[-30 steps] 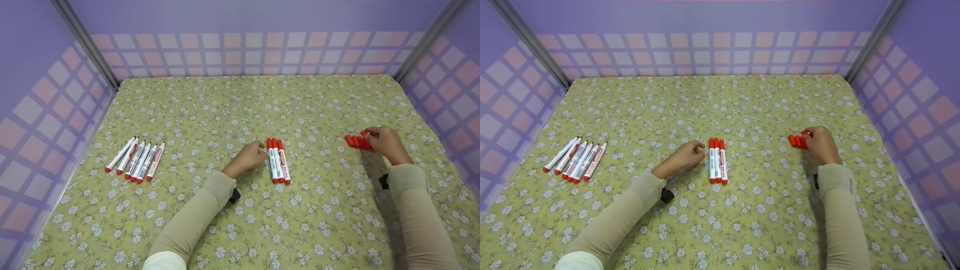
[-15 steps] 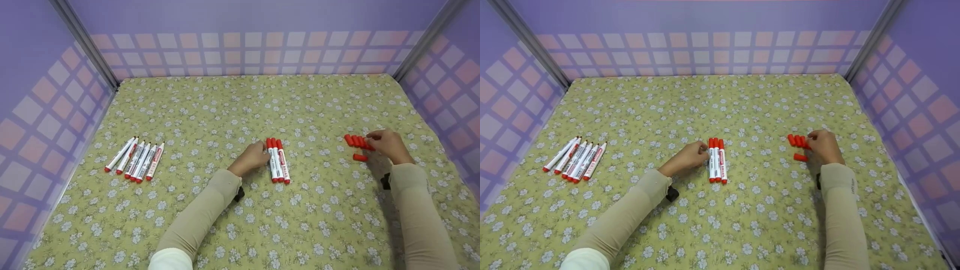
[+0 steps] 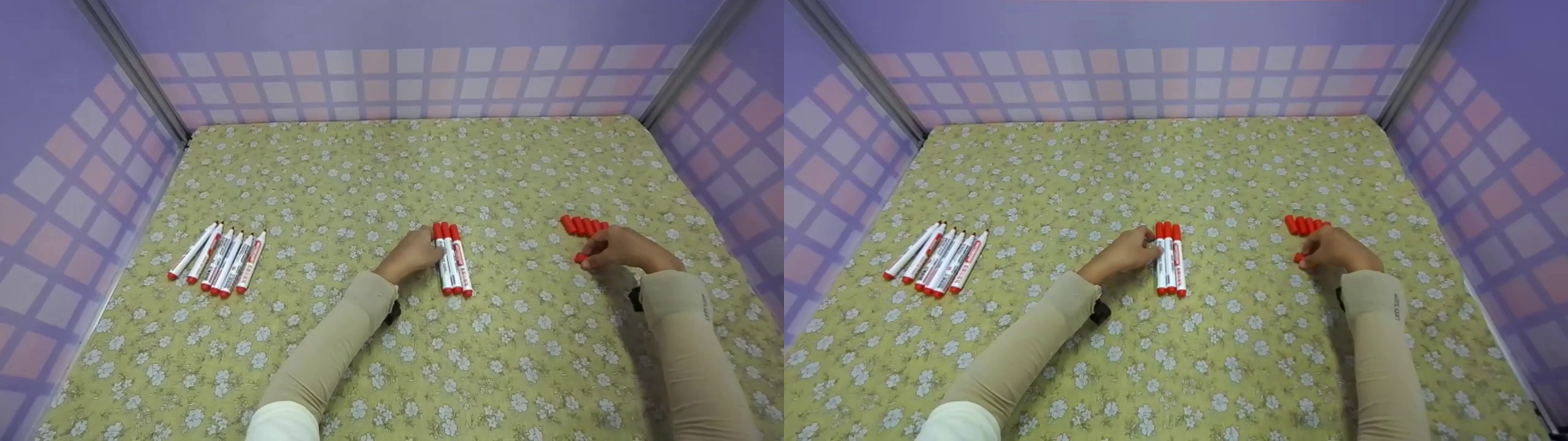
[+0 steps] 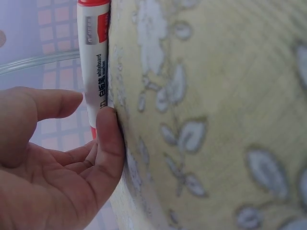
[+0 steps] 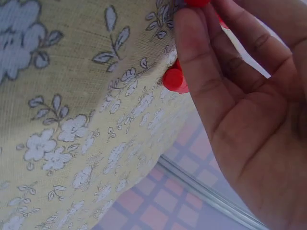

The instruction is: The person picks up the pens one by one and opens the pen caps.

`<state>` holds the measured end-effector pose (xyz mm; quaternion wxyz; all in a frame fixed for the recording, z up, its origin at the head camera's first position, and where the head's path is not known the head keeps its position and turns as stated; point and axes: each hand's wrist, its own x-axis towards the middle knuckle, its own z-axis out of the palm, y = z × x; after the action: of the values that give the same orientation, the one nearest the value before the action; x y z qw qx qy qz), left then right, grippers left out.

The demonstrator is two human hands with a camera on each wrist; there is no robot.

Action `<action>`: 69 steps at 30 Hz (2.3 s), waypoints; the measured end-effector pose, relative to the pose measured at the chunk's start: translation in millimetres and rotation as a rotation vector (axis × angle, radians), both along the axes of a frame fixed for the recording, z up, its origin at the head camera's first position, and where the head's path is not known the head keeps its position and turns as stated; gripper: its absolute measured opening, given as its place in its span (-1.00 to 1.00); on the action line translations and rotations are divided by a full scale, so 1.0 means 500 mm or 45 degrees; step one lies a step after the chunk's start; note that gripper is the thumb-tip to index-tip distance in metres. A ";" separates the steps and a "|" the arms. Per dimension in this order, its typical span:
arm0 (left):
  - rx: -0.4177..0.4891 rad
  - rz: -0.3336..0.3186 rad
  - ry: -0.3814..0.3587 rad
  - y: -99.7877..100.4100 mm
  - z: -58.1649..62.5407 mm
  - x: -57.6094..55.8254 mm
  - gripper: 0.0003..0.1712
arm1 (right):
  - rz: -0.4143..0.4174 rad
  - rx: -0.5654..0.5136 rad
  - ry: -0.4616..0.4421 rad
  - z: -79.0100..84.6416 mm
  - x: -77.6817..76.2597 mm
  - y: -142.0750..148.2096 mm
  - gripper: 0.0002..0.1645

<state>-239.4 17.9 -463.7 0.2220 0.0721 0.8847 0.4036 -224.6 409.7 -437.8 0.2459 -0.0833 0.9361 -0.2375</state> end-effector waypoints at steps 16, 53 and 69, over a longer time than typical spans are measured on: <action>-0.025 0.031 0.017 0.015 0.002 -0.009 -0.74 | -0.141 0.036 0.119 0.012 -0.006 0.016 -0.42; -0.073 0.071 -0.077 0.020 -0.004 -0.025 -0.71 | -0.573 0.016 0.227 -0.025 -0.006 0.072 -0.42; 0.006 0.070 -0.088 0.010 0.005 -0.012 -0.87 | -0.495 0.012 0.229 -0.014 -0.001 0.069 -0.34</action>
<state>-245.6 23.1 -461.2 0.2413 0.0343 0.8772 0.4138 -225.1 444.1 -444.7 0.1112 0.0793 0.9538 -0.2678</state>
